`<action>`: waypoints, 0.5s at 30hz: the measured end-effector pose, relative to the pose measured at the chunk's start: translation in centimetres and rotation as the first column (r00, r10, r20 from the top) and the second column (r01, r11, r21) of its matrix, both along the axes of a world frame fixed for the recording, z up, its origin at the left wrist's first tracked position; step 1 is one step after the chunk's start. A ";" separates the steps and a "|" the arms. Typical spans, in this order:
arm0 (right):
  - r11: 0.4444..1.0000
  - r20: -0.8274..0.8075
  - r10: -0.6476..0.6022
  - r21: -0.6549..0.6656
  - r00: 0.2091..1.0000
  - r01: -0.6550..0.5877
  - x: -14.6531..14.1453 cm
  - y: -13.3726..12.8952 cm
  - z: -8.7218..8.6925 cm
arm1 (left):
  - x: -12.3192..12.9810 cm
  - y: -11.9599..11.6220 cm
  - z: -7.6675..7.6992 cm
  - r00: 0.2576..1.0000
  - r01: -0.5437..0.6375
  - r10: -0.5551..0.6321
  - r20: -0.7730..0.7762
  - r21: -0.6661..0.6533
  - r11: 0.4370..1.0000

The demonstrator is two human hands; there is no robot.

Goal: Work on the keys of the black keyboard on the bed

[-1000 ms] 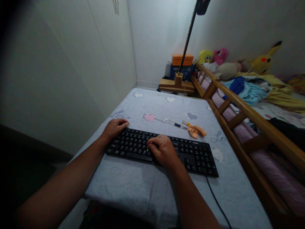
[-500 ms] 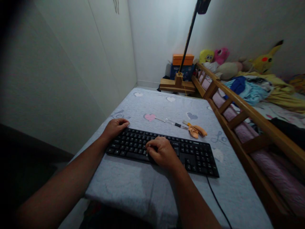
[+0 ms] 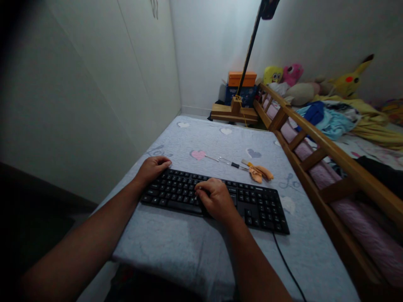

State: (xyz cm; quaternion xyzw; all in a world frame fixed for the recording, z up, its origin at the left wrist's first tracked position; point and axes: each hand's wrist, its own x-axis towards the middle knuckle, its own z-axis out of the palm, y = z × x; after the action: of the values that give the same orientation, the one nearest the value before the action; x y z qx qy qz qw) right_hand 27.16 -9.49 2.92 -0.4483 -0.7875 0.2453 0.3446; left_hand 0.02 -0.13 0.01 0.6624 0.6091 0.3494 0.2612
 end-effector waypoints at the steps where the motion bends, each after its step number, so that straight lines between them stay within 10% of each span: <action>1: 1.000 -0.005 0.000 -0.001 1.000 0.000 -0.1 0.0 0.0 | 0.0 0.0 0.0 1.000 0.000 0.000 0.000 -0.002 1.000; 15: 1.000 -0.031 0.003 -0.024 1.000 -0.003 -0.6 0.0 -0.5 | 0.0 0.0 0.0 1.000 0.000 0.000 -0.002 0.002 1.000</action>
State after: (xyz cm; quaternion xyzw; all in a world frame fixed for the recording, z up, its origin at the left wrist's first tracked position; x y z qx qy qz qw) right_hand 26.57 -9.46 2.46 -0.4472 -0.7798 0.2621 0.3511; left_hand 0.05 -0.15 0.04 0.6631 0.6089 0.3494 0.2597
